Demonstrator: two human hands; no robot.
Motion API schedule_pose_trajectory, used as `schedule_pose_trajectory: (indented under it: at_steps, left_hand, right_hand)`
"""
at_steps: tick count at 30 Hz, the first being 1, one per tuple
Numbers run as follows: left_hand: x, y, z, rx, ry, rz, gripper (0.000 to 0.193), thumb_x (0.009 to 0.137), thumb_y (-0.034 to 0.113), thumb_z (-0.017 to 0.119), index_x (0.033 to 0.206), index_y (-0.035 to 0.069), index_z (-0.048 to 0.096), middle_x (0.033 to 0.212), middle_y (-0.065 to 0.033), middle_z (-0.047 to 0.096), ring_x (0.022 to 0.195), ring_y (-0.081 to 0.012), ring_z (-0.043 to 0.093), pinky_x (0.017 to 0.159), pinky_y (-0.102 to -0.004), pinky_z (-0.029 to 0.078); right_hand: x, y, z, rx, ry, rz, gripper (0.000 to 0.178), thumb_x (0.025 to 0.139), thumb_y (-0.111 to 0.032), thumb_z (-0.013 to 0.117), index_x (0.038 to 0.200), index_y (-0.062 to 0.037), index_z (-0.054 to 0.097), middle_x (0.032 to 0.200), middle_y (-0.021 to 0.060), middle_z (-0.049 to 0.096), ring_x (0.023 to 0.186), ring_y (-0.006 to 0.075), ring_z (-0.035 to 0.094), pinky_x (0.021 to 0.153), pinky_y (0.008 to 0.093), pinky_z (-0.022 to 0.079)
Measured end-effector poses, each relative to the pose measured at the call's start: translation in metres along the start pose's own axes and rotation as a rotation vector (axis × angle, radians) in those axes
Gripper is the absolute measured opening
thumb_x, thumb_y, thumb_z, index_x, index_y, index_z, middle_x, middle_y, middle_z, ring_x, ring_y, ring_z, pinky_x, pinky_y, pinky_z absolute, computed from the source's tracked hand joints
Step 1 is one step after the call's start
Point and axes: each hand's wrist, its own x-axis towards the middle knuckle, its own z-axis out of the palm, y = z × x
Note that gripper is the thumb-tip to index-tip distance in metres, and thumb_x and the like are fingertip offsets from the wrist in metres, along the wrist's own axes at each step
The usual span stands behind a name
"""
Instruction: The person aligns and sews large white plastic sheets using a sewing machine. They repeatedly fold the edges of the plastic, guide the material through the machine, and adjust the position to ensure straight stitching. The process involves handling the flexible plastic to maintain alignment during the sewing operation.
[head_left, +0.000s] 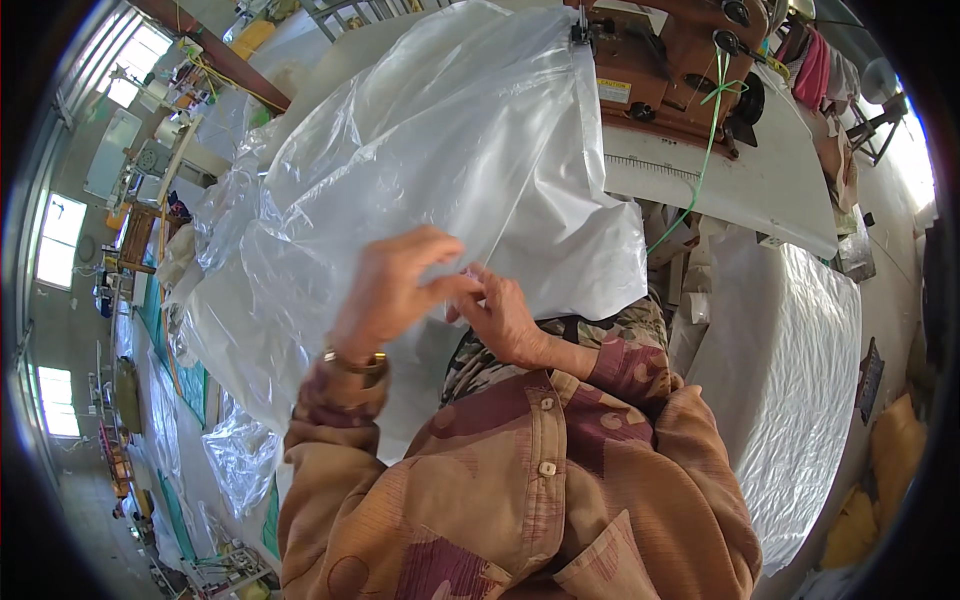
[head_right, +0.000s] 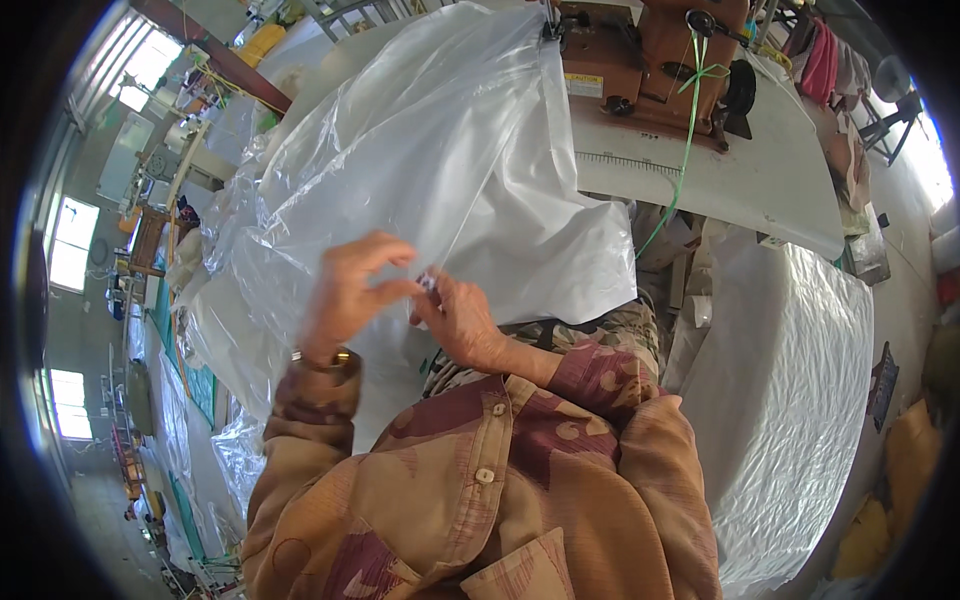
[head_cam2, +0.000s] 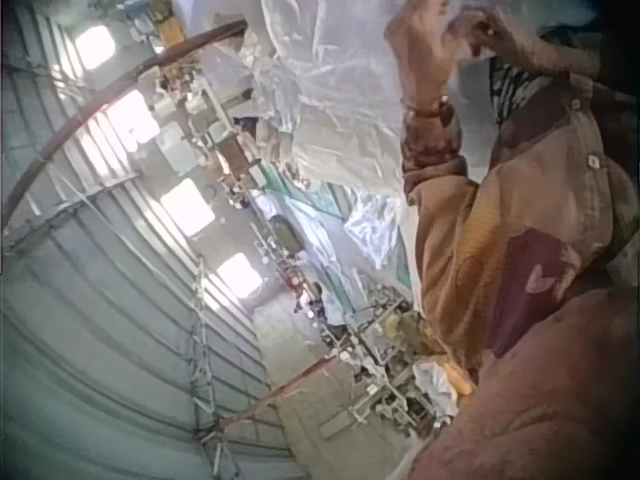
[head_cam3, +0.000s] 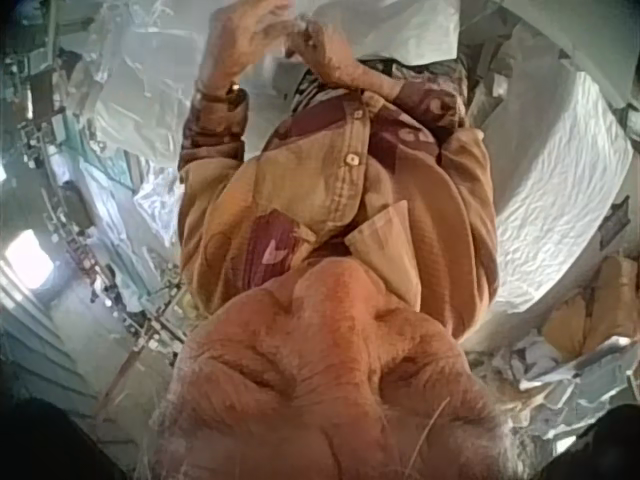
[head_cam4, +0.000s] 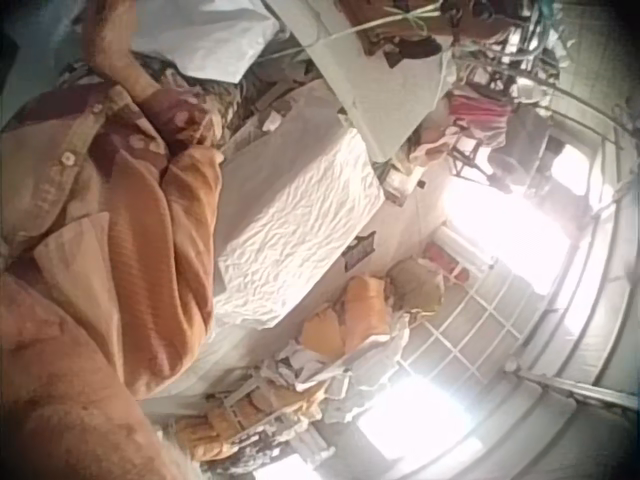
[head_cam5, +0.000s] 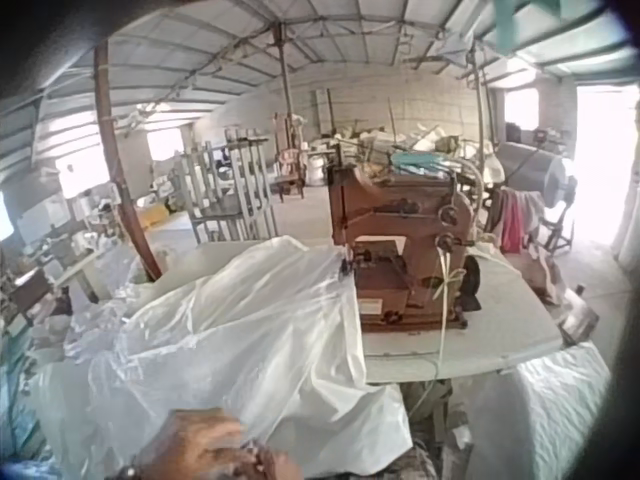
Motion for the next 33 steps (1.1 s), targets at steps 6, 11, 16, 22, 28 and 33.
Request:
schedule_pose_trajectory:
  at_steps: [6,11,16,22,28,33]
  left_hand:
    - [-0.006,-0.012,0.059,-0.185,0.008,-0.287,0.021,0.085,0.017,0.075,0.093,-0.001,0.068,0.07,-0.0079,0.063,0.062,-0.0152,0.059,0.059,-0.0287,0.048]
    - [-0.023,-0.024,0.077,-0.576,0.117,-0.471,0.012,0.093,0.011,0.067,0.096,-0.001,0.069,0.072,-0.0021,0.064,0.064,-0.007,0.056,0.057,-0.0225,0.045]
    - [-0.02,-0.015,0.071,-0.763,0.101,-0.492,0.012,0.097,0.01,0.062,0.104,0.001,0.065,0.069,0.0008,0.06,0.061,-0.0037,0.05,0.054,-0.0199,0.039]
    - [-0.017,-0.005,0.074,-0.863,0.107,-0.457,0.012,0.1,0.013,0.058,0.099,0.002,0.063,0.066,0.0009,0.057,0.056,-0.0039,0.045,0.05,-0.0199,0.036]
    - [-0.015,0.005,0.081,-0.878,0.116,-0.455,0.012,0.098,0.014,0.061,0.096,0.002,0.065,0.068,0.0011,0.058,0.054,-0.0028,0.044,0.048,-0.0183,0.033]
    - [-0.012,0.013,0.082,-0.833,0.042,-0.428,0.007,0.095,0.008,0.064,0.094,0.001,0.067,0.072,0.002,0.058,0.058,-0.0024,0.048,0.05,-0.019,0.037]
  right_hand:
    - [-0.009,0.008,-0.02,-0.479,-0.079,-0.422,0.016,0.087,-0.012,0.067,0.098,-0.0014,0.064,0.094,0.014,0.071,0.086,0.0268,0.069,0.077,0.0368,0.052]
    - [-0.013,0.053,-0.089,-0.227,0.637,-0.217,0.02,0.091,-0.01,0.065,0.109,-0.0021,0.065,0.1,0.0102,0.071,0.093,0.0234,0.065,0.086,0.0346,0.048]
    - [0.011,0.101,-0.157,-0.549,0.993,-0.156,0.043,0.083,-0.001,0.063,0.125,-0.0037,0.055,0.122,0.0161,0.057,0.116,0.0341,0.051,0.1,0.0435,0.038]
    - [0.034,0.132,-0.17,-0.782,1.037,-0.21,0.041,0.08,-0.014,0.068,0.119,-0.0055,0.057,0.118,0.0144,0.06,0.117,0.0342,0.049,0.104,0.0514,0.031]
    - [0.002,0.086,-0.163,-0.882,0.432,-0.357,0.017,0.085,-0.018,0.069,0.093,-0.0042,0.066,0.087,0.0149,0.065,0.087,0.0333,0.06,0.087,0.0463,0.043]
    - [-0.046,0.004,-0.094,0.032,0.038,-0.077,0.02,0.091,-0.014,0.067,0.108,-0.0035,0.066,0.09,0.0121,0.068,0.082,0.0293,0.065,0.078,0.0384,0.049]
